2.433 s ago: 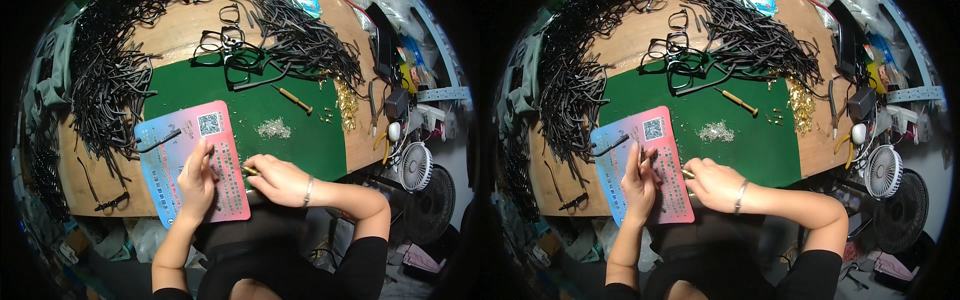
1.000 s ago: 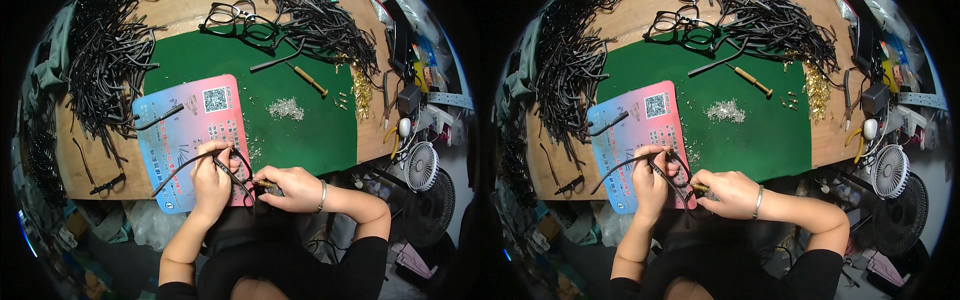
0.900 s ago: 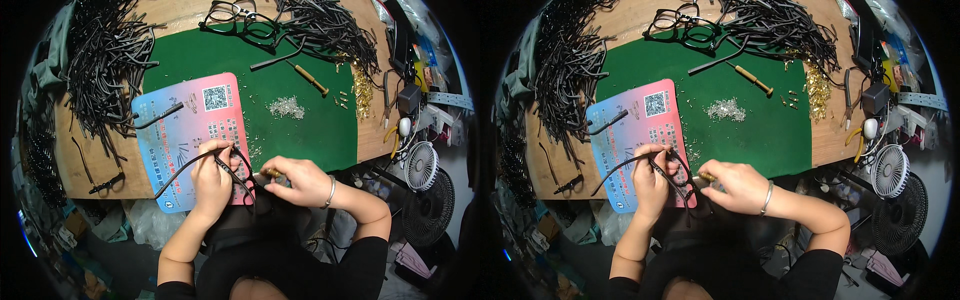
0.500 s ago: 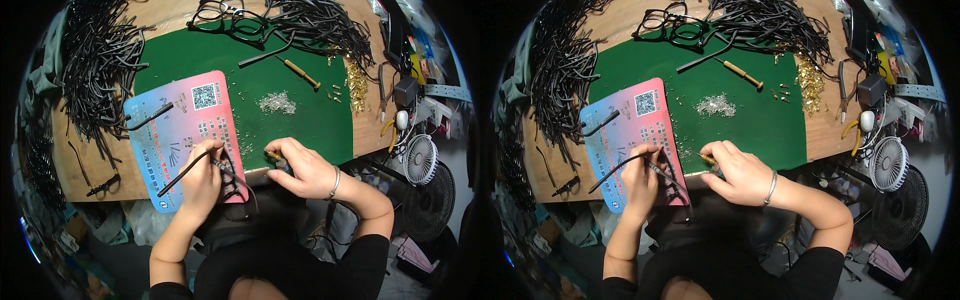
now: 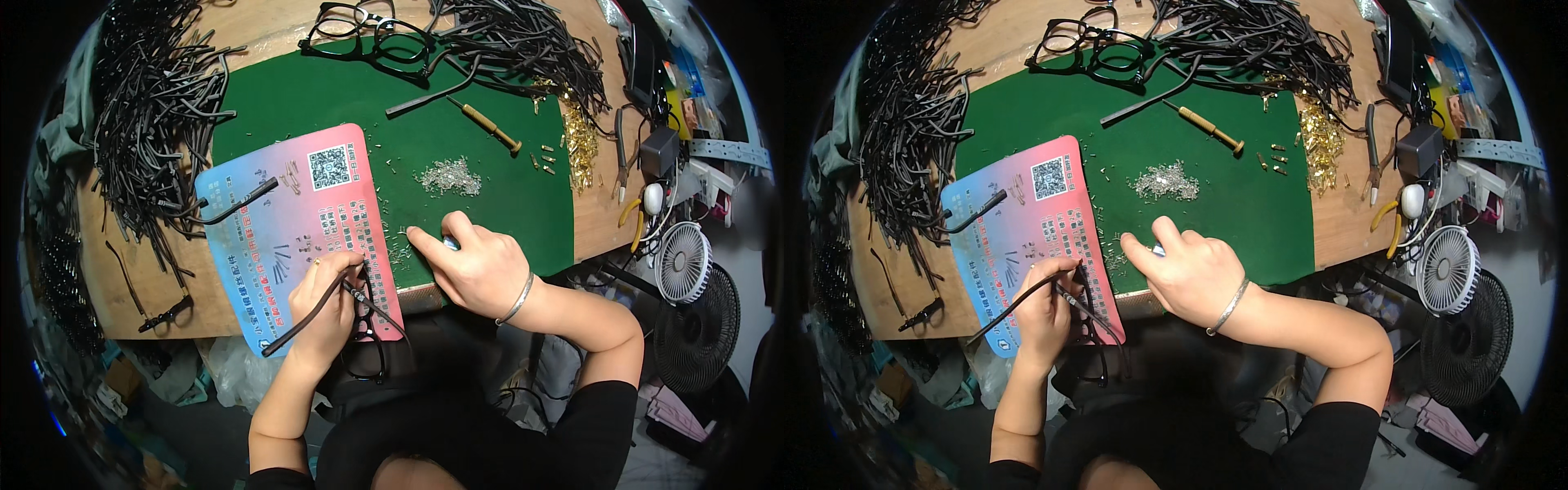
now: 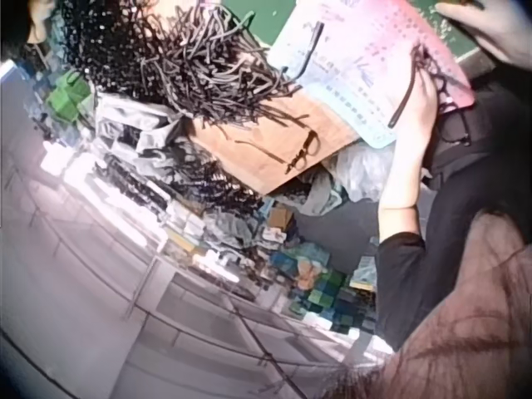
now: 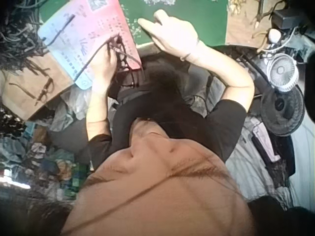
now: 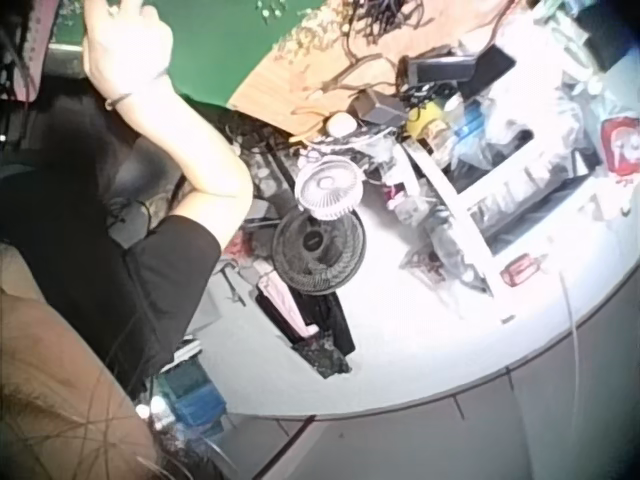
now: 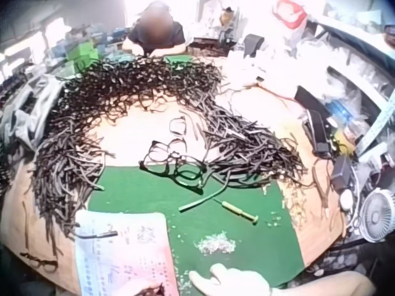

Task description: The person repeatedly picks up black cables and small metal components from a green work mat, inserts the components into the cable ends, and places the assembled units aside. The process is repeated multiple times with consistent hand movements.

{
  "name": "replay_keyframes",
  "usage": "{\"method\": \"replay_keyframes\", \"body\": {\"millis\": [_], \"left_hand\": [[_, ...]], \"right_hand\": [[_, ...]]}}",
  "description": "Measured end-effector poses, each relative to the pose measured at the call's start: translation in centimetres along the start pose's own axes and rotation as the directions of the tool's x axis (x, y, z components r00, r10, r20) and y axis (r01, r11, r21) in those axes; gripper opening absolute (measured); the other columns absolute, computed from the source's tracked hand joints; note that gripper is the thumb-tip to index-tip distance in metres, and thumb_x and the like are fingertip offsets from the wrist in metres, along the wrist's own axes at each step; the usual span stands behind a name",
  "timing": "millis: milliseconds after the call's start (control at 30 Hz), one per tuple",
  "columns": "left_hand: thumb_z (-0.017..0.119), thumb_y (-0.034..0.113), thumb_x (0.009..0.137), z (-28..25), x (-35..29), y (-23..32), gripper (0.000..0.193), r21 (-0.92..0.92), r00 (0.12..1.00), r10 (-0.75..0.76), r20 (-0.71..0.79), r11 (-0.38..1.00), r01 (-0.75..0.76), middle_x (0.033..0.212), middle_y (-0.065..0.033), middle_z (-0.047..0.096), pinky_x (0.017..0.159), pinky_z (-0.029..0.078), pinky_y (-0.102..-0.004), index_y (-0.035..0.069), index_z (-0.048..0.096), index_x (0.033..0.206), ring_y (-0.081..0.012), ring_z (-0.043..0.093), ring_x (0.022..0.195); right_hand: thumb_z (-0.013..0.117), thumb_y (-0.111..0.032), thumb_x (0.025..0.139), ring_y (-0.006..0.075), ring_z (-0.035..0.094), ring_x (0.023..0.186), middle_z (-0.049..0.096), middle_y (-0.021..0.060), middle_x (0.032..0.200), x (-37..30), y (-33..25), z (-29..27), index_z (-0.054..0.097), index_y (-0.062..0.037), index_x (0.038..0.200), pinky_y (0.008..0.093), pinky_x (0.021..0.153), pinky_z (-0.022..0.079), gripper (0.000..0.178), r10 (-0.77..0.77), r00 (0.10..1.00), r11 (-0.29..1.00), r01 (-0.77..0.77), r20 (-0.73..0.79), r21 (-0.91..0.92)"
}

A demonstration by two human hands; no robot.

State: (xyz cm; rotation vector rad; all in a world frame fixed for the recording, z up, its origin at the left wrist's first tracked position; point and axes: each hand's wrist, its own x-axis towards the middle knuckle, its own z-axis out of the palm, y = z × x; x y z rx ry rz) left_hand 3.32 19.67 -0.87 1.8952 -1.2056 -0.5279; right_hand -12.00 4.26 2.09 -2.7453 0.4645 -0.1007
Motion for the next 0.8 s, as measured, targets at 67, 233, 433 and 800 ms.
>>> {"method": "replay_keyframes", "body": {"millis": [67,233,433,800], "left_hand": [[0.049,-0.01,0.085,0.0,0.0,0.0,0.017,-0.005,1.0,-0.006,0.0,1.0,0.006,0.083,-0.01,0.058,0.057,0.05,-0.0256,-0.002,0.058,0.095,-0.0144,0.06,0.061],[0.049,-0.01,0.084,0.3,0.3,0.4,0.017,0.012,0.999,0.016,-0.031,1.0,-0.016,0.082,-0.0104,0.058,0.057,0.05,-0.0266,-0.001,0.057,0.096,-0.0149,0.059,0.063],[0.054,-0.014,0.071,-0.1,0.3,0.8,0.032,-0.048,0.996,-0.088,0.023,0.995,0.089,0.083,-0.0104,0.06,0.061,0.05,-0.0312,0.004,0.057,0.097,-0.0226,0.062,0.069],[0.049,0.003,0.091,-1.8,2.6,0.5,0.011,-0.175,0.928,-0.238,0.286,0.939,0.295,0.084,-0.0082,0.062,0.057,0.049,-0.024,-0.001,0.057,0.098,-0.0109,0.059,0.061]], "right_hand": [[0.064,-0.013,0.066,0.0184,0.053,0.052,0.045,0.0082,0.082,0.0,0.1,0.5,0.056,-0.0114,0.109,0.0297,0.045,0.046,0.044,-0.024,1.0,1.0,0.024,-0.018,-0.014],[0.066,-0.015,0.063,0.0176,0.051,0.05,0.046,0.0082,0.082,0.1,0.1,0.7,0.056,-0.0125,0.111,0.0285,0.042,0.045,0.048,-0.069,0.998,0.995,0.068,-0.01,-0.07],[0.064,-0.017,0.069,0.0199,0.053,0.052,0.046,0.0091,0.084,0.3,0.0,0.1,0.055,-0.0159,0.115,0.0298,0.044,0.047,0.048,-0.063,0.995,0.998,0.063,0.084,0.005],[0.054,-0.014,0.08,0.0284,0.059,0.064,0.049,0.0161,0.088,1.4,-1.0,0.7,0.054,-0.0116,0.116,0.0383,0.058,0.053,0.036,-0.096,0.964,0.865,-0.042,0.248,0.5]]}}
